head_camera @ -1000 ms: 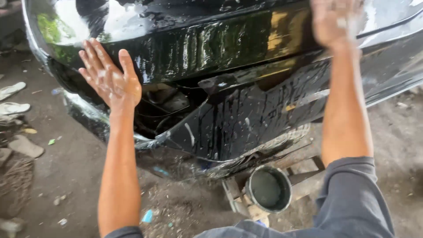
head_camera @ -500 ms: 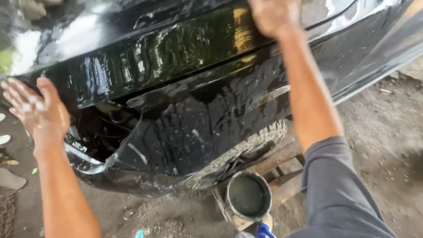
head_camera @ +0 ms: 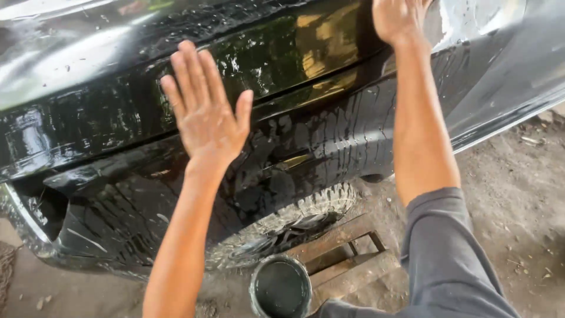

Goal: Sanding the black paint of a car using sandpaper and water to prepare the surface.

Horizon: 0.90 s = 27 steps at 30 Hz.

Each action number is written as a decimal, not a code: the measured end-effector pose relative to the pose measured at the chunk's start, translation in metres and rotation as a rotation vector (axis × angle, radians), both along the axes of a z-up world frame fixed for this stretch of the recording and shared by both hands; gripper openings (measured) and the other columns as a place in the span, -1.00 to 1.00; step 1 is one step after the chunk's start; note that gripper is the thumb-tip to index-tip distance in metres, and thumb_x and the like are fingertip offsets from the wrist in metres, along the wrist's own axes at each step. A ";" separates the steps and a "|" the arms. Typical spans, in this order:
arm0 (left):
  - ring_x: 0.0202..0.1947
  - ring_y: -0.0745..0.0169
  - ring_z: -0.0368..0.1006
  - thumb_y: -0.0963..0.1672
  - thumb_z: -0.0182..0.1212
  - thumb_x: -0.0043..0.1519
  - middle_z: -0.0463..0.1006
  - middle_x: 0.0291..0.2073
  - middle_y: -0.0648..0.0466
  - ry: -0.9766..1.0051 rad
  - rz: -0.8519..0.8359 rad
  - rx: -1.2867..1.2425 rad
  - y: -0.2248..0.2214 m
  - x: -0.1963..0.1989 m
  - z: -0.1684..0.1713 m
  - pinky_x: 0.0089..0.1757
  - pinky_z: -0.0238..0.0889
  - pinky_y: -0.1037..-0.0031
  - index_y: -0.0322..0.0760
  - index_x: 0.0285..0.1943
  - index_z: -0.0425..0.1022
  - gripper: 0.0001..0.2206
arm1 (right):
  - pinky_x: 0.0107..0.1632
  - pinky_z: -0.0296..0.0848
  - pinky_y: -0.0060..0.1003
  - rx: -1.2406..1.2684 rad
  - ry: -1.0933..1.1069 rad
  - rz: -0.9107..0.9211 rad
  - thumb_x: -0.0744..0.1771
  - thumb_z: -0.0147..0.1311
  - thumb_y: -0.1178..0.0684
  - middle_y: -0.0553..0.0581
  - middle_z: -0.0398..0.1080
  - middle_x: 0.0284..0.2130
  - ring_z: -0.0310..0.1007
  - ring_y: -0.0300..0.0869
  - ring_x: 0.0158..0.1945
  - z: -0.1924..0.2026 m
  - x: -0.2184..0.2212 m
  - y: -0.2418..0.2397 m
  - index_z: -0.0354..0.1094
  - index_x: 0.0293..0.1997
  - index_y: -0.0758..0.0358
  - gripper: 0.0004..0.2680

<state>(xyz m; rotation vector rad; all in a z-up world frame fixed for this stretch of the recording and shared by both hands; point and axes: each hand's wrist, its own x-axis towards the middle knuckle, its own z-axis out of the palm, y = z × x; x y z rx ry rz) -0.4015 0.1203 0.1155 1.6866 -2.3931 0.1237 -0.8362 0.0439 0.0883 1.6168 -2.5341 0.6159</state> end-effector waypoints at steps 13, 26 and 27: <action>0.61 -0.13 -0.47 0.21 -0.39 0.49 -0.36 0.61 -0.14 0.113 -0.269 -0.240 0.003 -0.048 -0.025 0.46 -0.56 -0.04 -0.05 0.70 -0.28 -0.34 | 0.61 -0.59 0.31 -0.063 -0.032 -0.172 0.51 -0.53 -0.22 0.09 -0.34 0.70 -0.53 -0.04 0.71 0.043 0.039 0.041 -0.26 0.68 -0.09 -0.55; 0.60 0.09 -0.57 0.22 -0.53 0.47 -0.47 0.63 0.05 0.017 -0.055 -0.164 0.010 0.050 -0.080 0.46 -0.64 0.10 -0.08 0.70 -0.38 -0.31 | 0.57 -0.67 0.31 -0.287 0.080 -0.047 0.58 -0.59 -0.27 0.32 -0.71 0.60 -0.78 0.05 0.66 0.020 0.051 0.048 -0.65 0.66 0.34 -0.47; 0.59 0.11 -0.66 0.22 -0.54 0.47 -0.56 0.61 0.09 0.032 0.019 -0.215 0.007 0.061 -0.092 0.47 -0.68 0.11 -0.06 0.70 -0.45 -0.31 | 0.57 -0.67 0.29 -0.232 0.151 0.018 0.59 -0.62 -0.25 0.35 -0.72 0.58 -0.80 0.06 0.64 0.010 0.082 0.063 -0.67 0.64 0.39 -0.47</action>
